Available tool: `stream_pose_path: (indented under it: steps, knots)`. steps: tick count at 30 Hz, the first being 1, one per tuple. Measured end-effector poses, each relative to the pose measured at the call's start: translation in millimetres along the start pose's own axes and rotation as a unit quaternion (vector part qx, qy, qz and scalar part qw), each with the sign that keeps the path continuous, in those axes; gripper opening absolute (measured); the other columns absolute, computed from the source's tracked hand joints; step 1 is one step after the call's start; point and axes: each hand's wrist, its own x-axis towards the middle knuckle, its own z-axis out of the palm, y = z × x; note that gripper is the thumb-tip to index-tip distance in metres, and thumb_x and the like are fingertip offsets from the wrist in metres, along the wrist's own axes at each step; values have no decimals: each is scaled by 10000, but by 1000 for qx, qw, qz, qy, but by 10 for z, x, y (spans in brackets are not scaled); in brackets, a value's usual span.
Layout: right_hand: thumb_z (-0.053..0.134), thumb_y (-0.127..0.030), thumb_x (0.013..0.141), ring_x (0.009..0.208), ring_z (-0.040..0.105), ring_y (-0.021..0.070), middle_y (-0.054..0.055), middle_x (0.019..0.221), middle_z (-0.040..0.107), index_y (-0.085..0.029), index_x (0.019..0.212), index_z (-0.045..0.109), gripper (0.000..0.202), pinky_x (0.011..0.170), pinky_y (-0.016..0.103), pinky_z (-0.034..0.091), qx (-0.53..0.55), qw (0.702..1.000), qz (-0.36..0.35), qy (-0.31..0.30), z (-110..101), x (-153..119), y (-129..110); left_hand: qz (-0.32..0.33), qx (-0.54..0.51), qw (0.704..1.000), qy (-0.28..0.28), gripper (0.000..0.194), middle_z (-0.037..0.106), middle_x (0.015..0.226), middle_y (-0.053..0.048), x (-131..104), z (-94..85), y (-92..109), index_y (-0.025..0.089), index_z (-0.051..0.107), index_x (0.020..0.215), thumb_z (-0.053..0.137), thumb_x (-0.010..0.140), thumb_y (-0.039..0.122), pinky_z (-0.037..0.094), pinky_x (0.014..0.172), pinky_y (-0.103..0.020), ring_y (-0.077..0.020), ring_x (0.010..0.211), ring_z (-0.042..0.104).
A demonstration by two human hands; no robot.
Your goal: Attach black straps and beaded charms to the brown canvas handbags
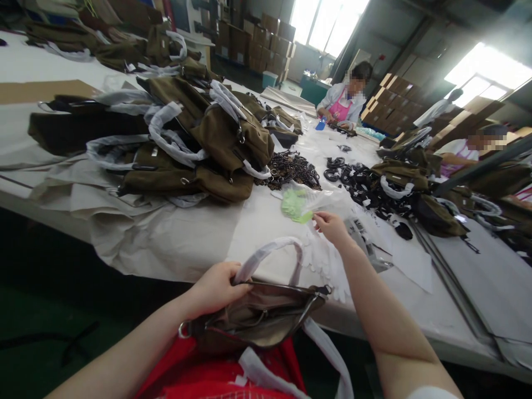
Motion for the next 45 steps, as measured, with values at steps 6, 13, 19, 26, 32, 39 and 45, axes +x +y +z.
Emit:
stream_pose_path:
  steps: [6, 13, 19, 26, 32, 39, 45]
  knots:
    - [516, -449, 870, 500, 552, 102, 42, 665, 669, -111, 1039, 691, 417, 473, 205, 447, 244, 966, -15, 83, -411, -374, -2, -33, -16, 999, -13, 267, 725, 783, -25, 66, 4, 13, 155, 720, 787, 620, 728, 395, 486, 719, -267, -218, 761, 646]
    - [596, -381, 797, 475, 542, 84, 82, 848, 720, -128, 910, 699, 295, 435, 208, 423, 296, 954, 9, 48, -500, -681, -357, -48, -24, 999, 2, 300, 707, 699, -23, 19, 7, 13, 153, 732, 776, 642, 686, 425, 483, 660, -269, -220, 711, 636]
    - [546, -284, 864, 615, 606, 131, 25, 743, 683, -193, 897, 691, 175, 593, 245, 468, 170, 944, -238, -154, -546, -1492, -1127, -54, -19, 998, -24, 331, 680, 669, -14, -8, 13, -16, 132, 736, 806, 635, 693, 426, 431, 553, -237, -183, 626, 606]
    - [474, -171, 917, 853, 662, 200, 101, 942, 701, -148, 958, 679, 210, 785, 300, 478, -167, 869, -370, -284, 339, -1553, -1390, -34, 0, 999, -14, 293, 642, 583, -7, 6, 45, 51, 130, 747, 764, 633, 684, 388, 366, 483, -218, -157, 567, 570]
    - [449, -127, 929, 946, 663, 221, 118, 1077, 689, -117, 1064, 652, 244, 886, 341, 488, -164, 862, -386, -284, 712, -1701, -1350, -18, 16, 1000, 3, 256, 607, 524, 2, -30, 87, 63, 126, 729, 694, 635, 678, 363, 341, 466, -222, -133, 503, 532]
    - [421, -194, 954, 827, 681, 207, 119, 948, 702, -110, 1038, 612, 225, 790, 318, 513, -154, 888, -326, -284, 629, -1861, -1302, -2, 1, 1000, 3, 264, 647, 578, -6, -34, 151, 4, 130, 753, 770, 612, 677, 334, 371, 499, -222, -141, 544, 564]
    - [383, -127, 948, 978, 664, 235, 161, 1113, 694, -76, 1163, 626, 329, 935, 359, 478, -168, 889, -280, -321, 776, -1768, -1411, 10, 26, 1000, -11, 278, 637, 561, -10, -52, 201, 64, 129, 745, 733, 610, 685, 368, 365, 498, -228, -145, 545, 565]
